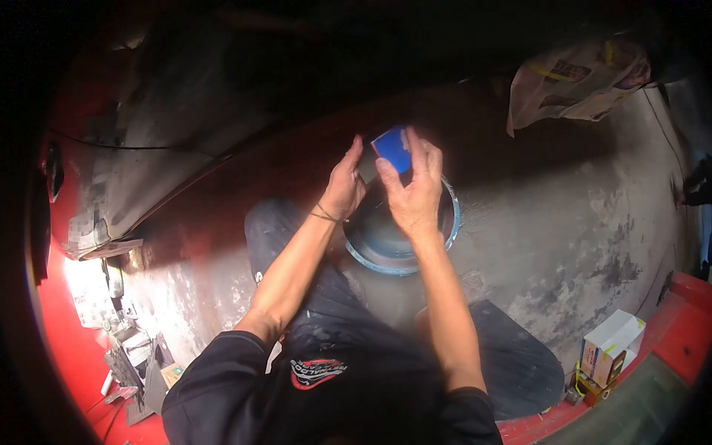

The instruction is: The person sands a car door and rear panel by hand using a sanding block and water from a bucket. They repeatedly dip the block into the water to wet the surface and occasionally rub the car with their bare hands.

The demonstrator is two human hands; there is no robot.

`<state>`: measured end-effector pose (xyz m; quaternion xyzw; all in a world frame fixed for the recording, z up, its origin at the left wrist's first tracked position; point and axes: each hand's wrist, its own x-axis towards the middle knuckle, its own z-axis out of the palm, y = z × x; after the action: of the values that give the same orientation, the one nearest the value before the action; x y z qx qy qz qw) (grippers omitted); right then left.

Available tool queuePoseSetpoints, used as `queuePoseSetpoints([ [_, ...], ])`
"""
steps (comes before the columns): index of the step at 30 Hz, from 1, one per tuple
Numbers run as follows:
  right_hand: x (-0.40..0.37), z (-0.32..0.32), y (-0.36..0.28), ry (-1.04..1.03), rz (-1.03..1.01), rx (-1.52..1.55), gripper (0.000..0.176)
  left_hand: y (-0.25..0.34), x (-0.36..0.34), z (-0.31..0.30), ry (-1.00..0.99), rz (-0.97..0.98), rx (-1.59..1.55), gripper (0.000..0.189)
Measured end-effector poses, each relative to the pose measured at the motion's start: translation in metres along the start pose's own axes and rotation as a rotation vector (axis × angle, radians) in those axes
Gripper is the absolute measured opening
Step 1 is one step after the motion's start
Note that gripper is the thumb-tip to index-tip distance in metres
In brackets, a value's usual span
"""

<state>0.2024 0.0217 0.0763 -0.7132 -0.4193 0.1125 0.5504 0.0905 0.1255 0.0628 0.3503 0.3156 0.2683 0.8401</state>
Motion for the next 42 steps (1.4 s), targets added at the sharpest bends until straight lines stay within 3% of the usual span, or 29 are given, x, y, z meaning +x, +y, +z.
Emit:
queuePoseSetpoints([
  [3, -0.002, 0.013, 0.005, 0.038, -0.069, -0.035, 0.064, 0.005, 0.002, 0.000, -0.219, -0.030, -0.114, 0.068],
  [6, -0.004, 0.021, 0.011, 0.057, -0.077, -0.050, 0.057, 0.001, 0.003, 0.002, -0.179, -0.024, 0.009, 0.069],
  [9, -0.007, 0.022, 0.019, 0.063, -0.070, -0.064, 0.055, 0.000, 0.004, 0.010, -0.223, -0.027, -0.058, 0.072],
  [10, -0.007, 0.022, 0.022, 0.067, -0.064, -0.064, 0.054, -0.010, 0.013, 0.000, -0.573, -0.023, -0.647, 0.073],
  [11, -0.009, 0.023, 0.025, 0.079, 0.031, 0.015, 0.053, -0.015, 0.021, -0.005, -0.954, -0.224, -1.162, 0.074],
  [12, -0.010, 0.025, 0.030, 0.092, 0.125, 0.095, 0.052, -0.021, 0.025, -0.011, -0.880, -0.175, -1.028, 0.074],
  [15, -0.010, 0.022, 0.034, 0.122, 0.281, 0.265, 0.053, -0.006, 0.007, 0.022, -0.174, -0.118, -0.305, 0.053],
  [17, -0.011, 0.018, 0.035, 0.107, 0.307, 0.361, 0.055, -0.006, 0.001, 0.036, -0.074, -0.087, -0.106, 0.026],
  [18, -0.013, 0.016, 0.034, 0.074, 0.303, 0.390, 0.056, -0.015, 0.003, 0.029, -0.111, -0.048, -0.087, 0.062],
  [25, 0.015, -0.031, 0.016, -0.184, 0.288, 0.812, 0.054, 0.018, -0.009, 0.060, 0.006, 0.248, 0.357, 0.062],
  [29, 0.037, -0.045, -0.014, -0.213, 0.347, 1.010, 0.050, 0.044, -0.020, 0.083, 0.060, 0.434, 0.612, 0.056],
  [31, 0.045, -0.051, -0.039, -0.181, 0.354, 1.036, 0.045, 0.057, -0.025, 0.092, 0.039, 0.559, 0.695, 0.053],
  [34, 0.060, -0.062, -0.065, -0.180, 0.374, 1.110, 0.032, 0.081, -0.030, 0.105, -0.057, 0.579, 0.603, 0.051],
  [35, 0.068, -0.062, -0.078, -0.160, 0.342, 1.111, 0.026, 0.096, -0.032, 0.110, -0.077, 0.636, 0.640, 0.050],
  [39, 0.117, -0.061, -0.139, 0.003, -0.031, 0.877, 0.033, 0.204, -0.049, 0.125, -0.187, 0.901, 1.035, 0.046],
  [42, 0.174, -0.058, -0.169, 0.316, -0.255, 0.580, 0.041, 0.315, -0.074, 0.135, -0.068, 1.570, 1.399, 0.038],
])
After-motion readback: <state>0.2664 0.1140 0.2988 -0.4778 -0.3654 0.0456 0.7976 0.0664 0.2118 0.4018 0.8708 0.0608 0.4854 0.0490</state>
